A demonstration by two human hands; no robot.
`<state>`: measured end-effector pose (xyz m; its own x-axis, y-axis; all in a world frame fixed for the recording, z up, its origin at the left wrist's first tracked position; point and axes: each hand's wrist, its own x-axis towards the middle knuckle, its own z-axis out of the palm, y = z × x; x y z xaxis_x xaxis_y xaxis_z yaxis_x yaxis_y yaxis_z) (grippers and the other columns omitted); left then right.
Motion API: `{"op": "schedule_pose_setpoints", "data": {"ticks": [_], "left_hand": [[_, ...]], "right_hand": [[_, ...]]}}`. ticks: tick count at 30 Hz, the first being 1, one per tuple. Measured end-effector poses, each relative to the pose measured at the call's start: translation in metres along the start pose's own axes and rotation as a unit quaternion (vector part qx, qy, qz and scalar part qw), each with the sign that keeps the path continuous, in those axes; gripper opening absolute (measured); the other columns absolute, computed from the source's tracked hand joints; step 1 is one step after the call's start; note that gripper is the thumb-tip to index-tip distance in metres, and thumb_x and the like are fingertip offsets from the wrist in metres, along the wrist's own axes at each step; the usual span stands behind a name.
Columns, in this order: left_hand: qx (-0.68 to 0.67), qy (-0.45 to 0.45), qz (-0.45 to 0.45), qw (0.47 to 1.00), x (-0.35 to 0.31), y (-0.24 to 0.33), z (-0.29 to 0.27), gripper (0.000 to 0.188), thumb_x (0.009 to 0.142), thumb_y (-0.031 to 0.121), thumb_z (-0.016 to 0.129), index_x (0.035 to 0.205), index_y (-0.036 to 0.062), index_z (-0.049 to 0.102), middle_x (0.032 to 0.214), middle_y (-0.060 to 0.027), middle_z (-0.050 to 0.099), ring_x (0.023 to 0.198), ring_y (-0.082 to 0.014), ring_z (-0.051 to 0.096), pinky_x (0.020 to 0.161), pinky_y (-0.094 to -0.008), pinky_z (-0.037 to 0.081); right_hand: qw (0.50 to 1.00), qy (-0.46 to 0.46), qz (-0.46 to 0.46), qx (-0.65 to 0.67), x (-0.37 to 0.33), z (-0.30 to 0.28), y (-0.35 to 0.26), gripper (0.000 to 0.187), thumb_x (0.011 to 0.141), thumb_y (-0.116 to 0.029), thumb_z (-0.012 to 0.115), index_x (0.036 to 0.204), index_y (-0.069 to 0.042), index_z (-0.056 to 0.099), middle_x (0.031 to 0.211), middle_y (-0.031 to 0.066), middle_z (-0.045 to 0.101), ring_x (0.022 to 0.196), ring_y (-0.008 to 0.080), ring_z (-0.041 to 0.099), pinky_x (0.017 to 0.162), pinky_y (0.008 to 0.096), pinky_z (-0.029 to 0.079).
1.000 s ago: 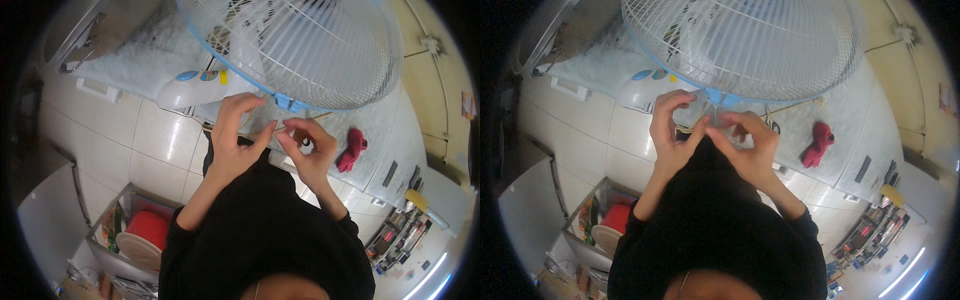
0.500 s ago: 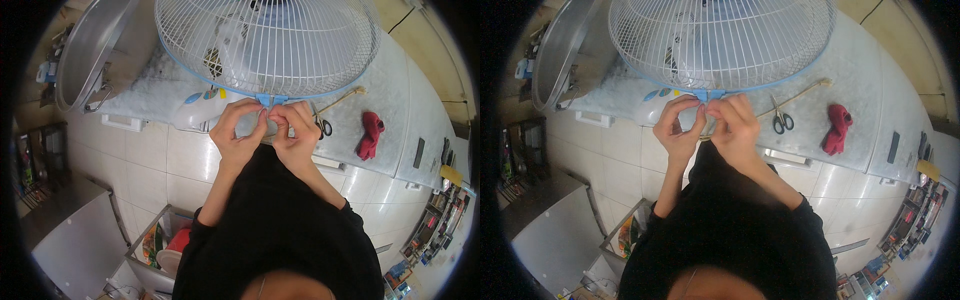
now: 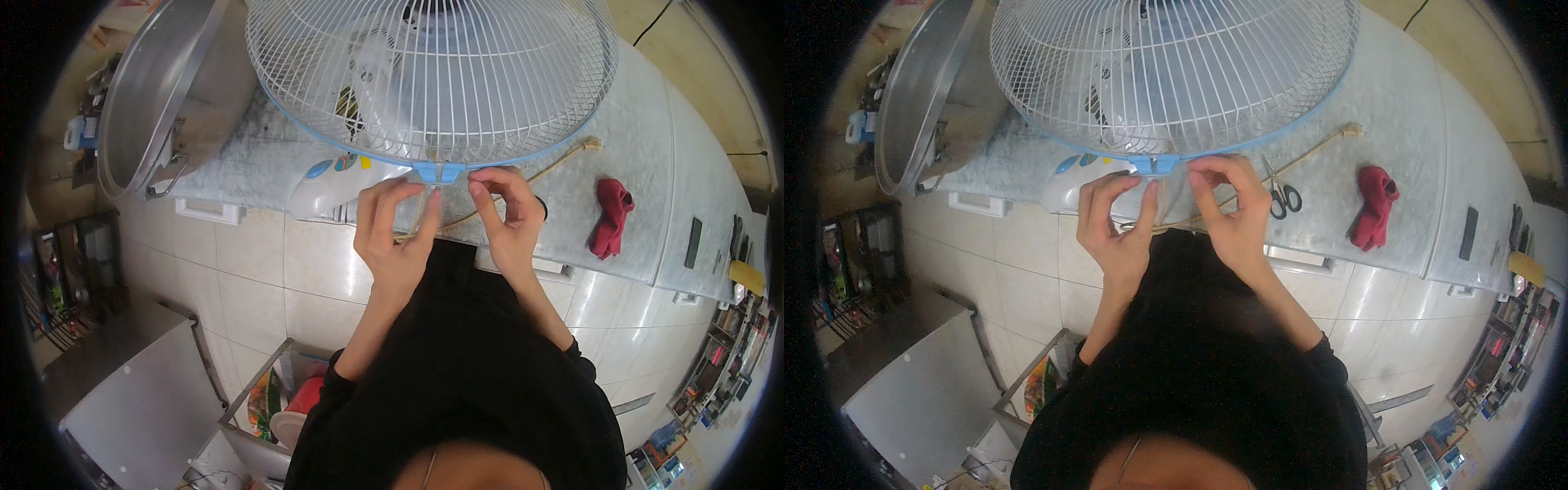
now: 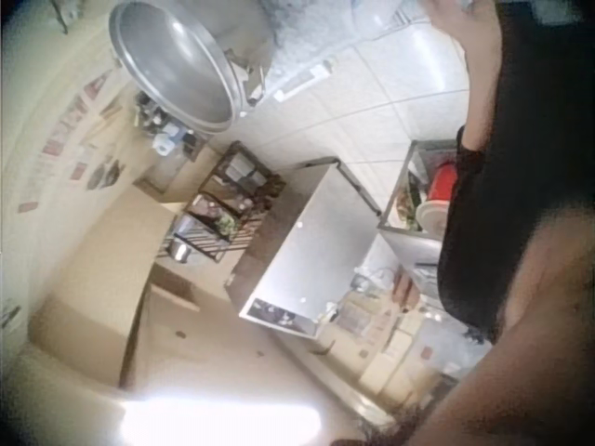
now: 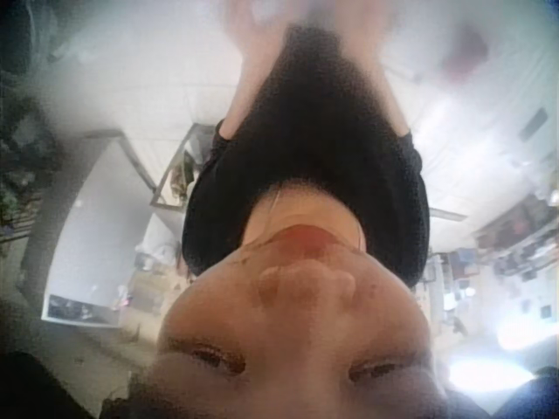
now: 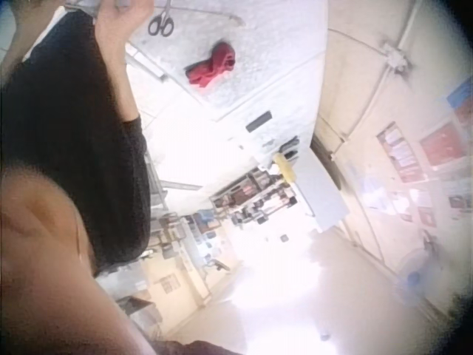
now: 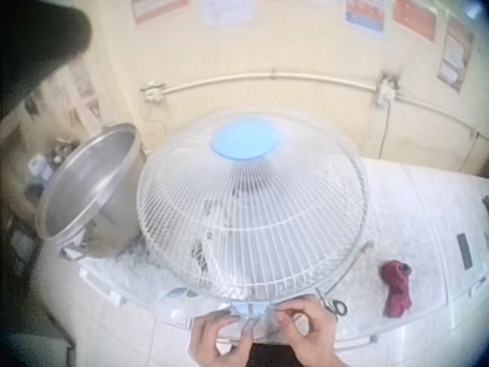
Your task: The person assembles a table fan by attaching the front grille and securing it with zip ties. They then move to the sink, pour blue liquid into the basin, and wash a yellow sponge under running water.
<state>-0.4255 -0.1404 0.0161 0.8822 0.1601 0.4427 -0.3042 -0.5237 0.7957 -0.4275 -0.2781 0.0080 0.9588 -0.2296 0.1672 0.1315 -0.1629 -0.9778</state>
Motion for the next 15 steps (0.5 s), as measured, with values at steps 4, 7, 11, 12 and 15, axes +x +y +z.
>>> {"op": "schedule_pose_setpoints", "data": {"ticks": [4, 7, 11, 12, 15], "left_hand": [[-0.012, 0.024, 0.054, 0.998, 0.002, 0.000, 0.002, 0.016, 0.075, 0.001, 0.070, 0.089, 0.0021, 0.062, 0.094, -0.0098, 0.061, 0.093, -0.0238, 0.061, 0.075, -0.0302, 0.050], [-0.046, 0.006, 0.006, 0.999, 0.000, -0.002, 0.000, 0.012, 0.078, -0.001, 0.066, 0.089, 0.0001, 0.062, 0.099, -0.0134, 0.062, 0.095, -0.0253, 0.061, 0.078, -0.0300, 0.051], [-0.066, 0.002, -0.011, 0.998, -0.006, -0.011, 0.001, 0.012, 0.079, -0.002, 0.064, 0.090, -0.0019, 0.060, 0.102, -0.0161, 0.062, 0.092, -0.0258, 0.062, 0.079, -0.0307, 0.050], [-0.066, 0.004, -0.035, 0.997, -0.007, -0.014, 0.000, 0.013, 0.078, -0.002, 0.064, 0.090, -0.0022, 0.060, 0.102, -0.0160, 0.062, 0.092, -0.0256, 0.062, 0.080, -0.0309, 0.050], [-0.227, -0.025, -0.130, 0.965, -0.003, -0.022, -0.009, 0.013, 0.080, -0.005, 0.061, 0.092, -0.0014, 0.059, 0.100, -0.0124, 0.062, 0.092, -0.0247, 0.061, 0.080, -0.0306, 0.049]], "right_hand": [[0.999, -0.029, -0.007, -0.020, 0.002, -0.003, -0.002, 0.013, 0.082, 0.002, 0.061, 0.096, 0.001, 0.063, 0.092, 0.0077, 0.062, 0.084, 0.0122, 0.057, 0.077, 0.0244, 0.044], [0.999, -0.039, 0.000, -0.019, 0.004, -0.005, -0.007, 0.015, 0.082, 0.003, 0.061, 0.097, 0.001, 0.063, 0.093, 0.0081, 0.063, 0.084, 0.0125, 0.058, 0.077, 0.0248, 0.045], [0.992, -0.028, 0.079, 0.090, -0.003, 0.002, 0.001, 0.015, 0.083, 0.001, 0.060, 0.097, 0.002, 0.063, 0.093, 0.0082, 0.064, 0.086, 0.0137, 0.058, 0.078, 0.0258, 0.046], [0.984, -0.028, 0.101, 0.144, -0.006, 0.003, 0.005, 0.014, 0.083, -0.001, 0.060, 0.097, 0.002, 0.064, 0.093, 0.0083, 0.064, 0.087, 0.0142, 0.058, 0.079, 0.0260, 0.046], [0.954, -0.094, 0.165, 0.232, -0.006, -0.008, 0.016, 0.028, 0.088, -0.017, 0.056, 0.110, 0.001, 0.058, 0.102, 0.0106, 0.062, 0.089, 0.0190, 0.058, 0.083, 0.0323, 0.047]]}}
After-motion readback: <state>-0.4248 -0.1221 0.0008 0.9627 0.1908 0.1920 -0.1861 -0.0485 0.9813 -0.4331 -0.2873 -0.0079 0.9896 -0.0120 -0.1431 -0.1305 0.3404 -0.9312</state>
